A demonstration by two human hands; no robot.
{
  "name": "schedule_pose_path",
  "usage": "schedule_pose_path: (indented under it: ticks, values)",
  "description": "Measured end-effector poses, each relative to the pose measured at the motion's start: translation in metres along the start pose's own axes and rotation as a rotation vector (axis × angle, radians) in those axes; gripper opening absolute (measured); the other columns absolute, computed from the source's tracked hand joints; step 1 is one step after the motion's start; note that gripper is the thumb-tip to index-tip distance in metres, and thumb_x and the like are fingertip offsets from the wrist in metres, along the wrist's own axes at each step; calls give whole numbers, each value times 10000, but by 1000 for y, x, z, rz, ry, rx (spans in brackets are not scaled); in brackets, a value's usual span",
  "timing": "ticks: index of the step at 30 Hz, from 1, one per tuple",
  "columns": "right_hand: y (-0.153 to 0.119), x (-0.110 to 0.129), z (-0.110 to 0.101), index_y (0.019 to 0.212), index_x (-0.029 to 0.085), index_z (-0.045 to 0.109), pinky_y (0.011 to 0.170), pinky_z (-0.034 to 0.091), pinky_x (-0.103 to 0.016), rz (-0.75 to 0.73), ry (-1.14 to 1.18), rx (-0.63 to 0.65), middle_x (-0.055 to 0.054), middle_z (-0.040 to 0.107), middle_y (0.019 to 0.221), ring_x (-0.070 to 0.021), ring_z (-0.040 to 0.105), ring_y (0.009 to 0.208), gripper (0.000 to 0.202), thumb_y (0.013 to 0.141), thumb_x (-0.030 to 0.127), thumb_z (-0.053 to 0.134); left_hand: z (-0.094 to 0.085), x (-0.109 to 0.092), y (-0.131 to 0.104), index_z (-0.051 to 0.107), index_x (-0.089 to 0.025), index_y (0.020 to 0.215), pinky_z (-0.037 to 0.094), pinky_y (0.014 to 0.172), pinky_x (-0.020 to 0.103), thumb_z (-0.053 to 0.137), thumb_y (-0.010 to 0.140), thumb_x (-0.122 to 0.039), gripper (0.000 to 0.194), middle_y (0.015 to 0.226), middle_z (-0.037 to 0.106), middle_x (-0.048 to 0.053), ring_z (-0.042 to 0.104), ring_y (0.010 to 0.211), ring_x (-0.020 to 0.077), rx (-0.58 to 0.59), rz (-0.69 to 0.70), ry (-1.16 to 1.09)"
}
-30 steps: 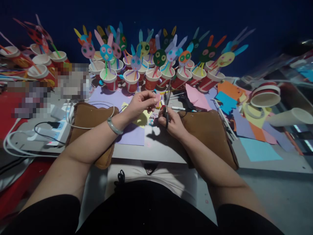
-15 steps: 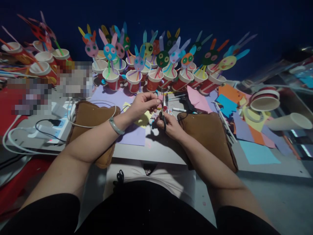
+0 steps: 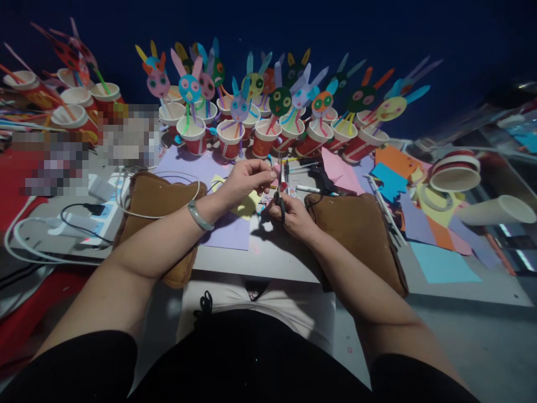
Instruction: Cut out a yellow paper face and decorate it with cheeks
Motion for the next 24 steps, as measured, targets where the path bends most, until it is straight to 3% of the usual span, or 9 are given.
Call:
schedule_pose_path:
  ticks: [24]
  values:
    - [0,5,-4,663,200,481,579,325,-262,4,-50,-6,33,468,619,-108,392,603,457,748,592,699,-1,-3,0,591,-138,662,413,476,179,752,724,-235,198,549,603,-25,551,481,58,-14,-4,3]
Point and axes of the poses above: each hand's wrist, its own y-axis towards the middle knuckle, its own z-axis out of the palm, x = y × z, the point moved 6 cm from there along y, towards the middle knuckle
